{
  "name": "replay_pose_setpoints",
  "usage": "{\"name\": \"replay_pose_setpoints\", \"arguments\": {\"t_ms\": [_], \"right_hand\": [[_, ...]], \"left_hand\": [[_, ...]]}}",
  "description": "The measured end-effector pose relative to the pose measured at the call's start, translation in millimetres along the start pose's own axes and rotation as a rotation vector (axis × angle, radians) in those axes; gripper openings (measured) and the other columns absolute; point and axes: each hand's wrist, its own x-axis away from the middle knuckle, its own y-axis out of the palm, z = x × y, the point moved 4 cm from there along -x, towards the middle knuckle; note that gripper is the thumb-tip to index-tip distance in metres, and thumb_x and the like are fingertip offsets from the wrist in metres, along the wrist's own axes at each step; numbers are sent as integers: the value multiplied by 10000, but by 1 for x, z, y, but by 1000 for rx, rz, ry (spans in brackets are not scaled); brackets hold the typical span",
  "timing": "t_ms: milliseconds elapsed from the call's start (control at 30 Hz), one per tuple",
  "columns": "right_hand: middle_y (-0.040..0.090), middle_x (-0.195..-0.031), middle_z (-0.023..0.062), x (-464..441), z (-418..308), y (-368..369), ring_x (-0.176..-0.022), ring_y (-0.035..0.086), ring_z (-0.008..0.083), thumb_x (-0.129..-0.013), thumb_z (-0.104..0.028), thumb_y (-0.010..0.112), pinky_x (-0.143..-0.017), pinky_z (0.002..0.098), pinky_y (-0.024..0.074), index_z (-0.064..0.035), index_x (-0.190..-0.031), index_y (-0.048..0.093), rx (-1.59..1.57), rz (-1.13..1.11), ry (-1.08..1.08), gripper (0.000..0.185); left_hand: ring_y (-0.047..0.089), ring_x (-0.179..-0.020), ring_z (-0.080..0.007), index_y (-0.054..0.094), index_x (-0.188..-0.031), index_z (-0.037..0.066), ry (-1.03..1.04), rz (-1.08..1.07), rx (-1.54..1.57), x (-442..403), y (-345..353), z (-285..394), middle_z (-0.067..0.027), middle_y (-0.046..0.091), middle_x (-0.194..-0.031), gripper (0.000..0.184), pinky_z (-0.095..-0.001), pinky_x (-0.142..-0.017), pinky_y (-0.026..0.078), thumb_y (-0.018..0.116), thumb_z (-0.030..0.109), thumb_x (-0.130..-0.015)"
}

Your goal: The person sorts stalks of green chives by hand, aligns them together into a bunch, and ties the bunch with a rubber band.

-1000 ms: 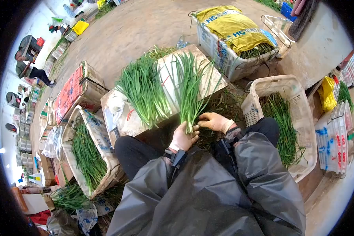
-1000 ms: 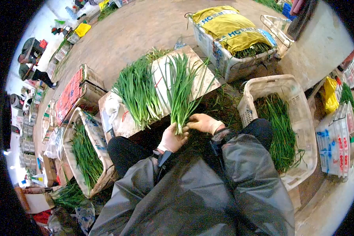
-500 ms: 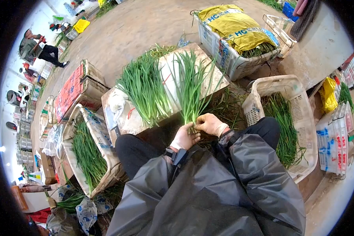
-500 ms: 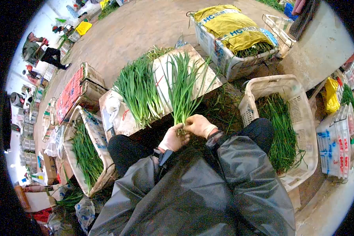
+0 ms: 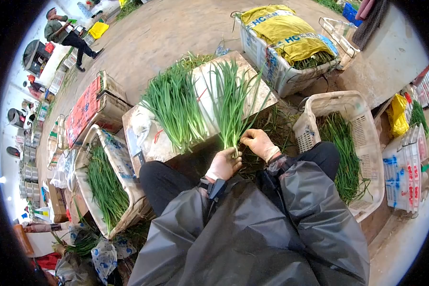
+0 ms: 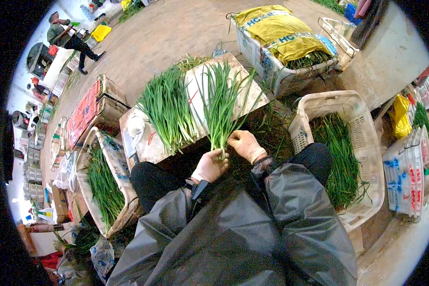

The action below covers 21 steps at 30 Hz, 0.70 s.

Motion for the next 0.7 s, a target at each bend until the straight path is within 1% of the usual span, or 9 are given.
{"name": "replay_pose_setpoints", "arguments": {"t_ms": [100, 133, 233, 333, 400, 500, 567, 667, 700], "right_hand": [[725, -824, 85, -2, 17, 10, -776, 648, 147, -921, -248, 724, -731, 311, 518, 33, -965, 734, -121, -39, 148, 285], [699, -794, 47, -5, 22, 17, -754, 617, 119, -931, -256, 736, -701, 294, 500, 40, -944, 728, -212, -52, 166, 296], [686, -772, 34, -7, 28, 22, -725, 610, 120, -911, -221, 752, -683, 293, 495, 30, -923, 722, -273, -51, 195, 253], [682, -767, 31, -4, 25, 20, -692, 607, 113, -892, -185, 754, -634, 273, 473, -1, -916, 728, -401, -78, 237, 187], [682, -772, 17, 1, 17, 15, -661, 592, 99, -882, -169, 752, -601, 254, 451, -28, -936, 740, -447, -104, 296, 151], [687, -788, 7, 13, -4, 15, -654, 580, 88, -885, -179, 756, -604, 245, 454, -27, -964, 746, -542, -151, 284, 171], [702, -819, 3, 17, -13, 16, -708, 610, 83, -904, -167, 751, -635, 246, 478, -15, -981, 746, -515, -201, 174, 171], [699, -806, 14, 20, -13, 21, -754, 623, 99, -911, -153, 738, -709, 272, 514, 21, -976, 722, -310, -114, 53, 186], [698, -800, 22, 21, -16, 20, -751, 622, 98, -906, -143, 737, -705, 272, 512, 20, -972, 720, -253, -98, 10, 177]], "left_hand": [[655, -795, -185, 642, -1078, 123, 14, -46, -8, -3, -3, -2, -52, 706, -921, 156, -325, -711, 554, 646, 244, -979], [657, -793, -181, 641, -1077, 123, 18, -55, -11, -2, -1, -2, -51, 705, -914, 150, -322, -711, 556, 659, 229, -972], [660, -780, -169, 642, -1058, 122, 31, -40, -49, -3, -1, -4, -40, 702, -896, 135, -309, -694, 555, 673, 214, -965], [637, -771, -195, 650, -1047, 98, 16, -52, -26, -8, -3, -7, -56, 694, -890, 134, -336, -705, 522, 682, 185, -951], [632, -765, -189, 653, -1057, 97, 35, -70, -17, -11, -4, -8, -47, 687, -876, 163, -330, -692, 516, 665, 231, -966], [616, -746, -180, 662, -1065, 105, 55, -75, 32, -3, 6, -5, -36, 681, -872, 224, -320, -666, 503, 621, 314, -995], [605, -731, -174, 671, -1068, 116, 64, -104, 69, 5, 15, 0, -29, 680, -877, 271, -312, -650, 494, 587, 367, -1012], [582, -712, -170, 690, -1080, 147, 59, -190, 118, 5, 15, 3, -17, 680, -897, 308, -297, -627, 474, 567, 423, -1019], [590, -726, -174, 689, -1086, 142, 57, -153, 108, 3, 13, 2, -19, 684, -904, 303, -303, -637, 480, 565, 410, -1021]]}}
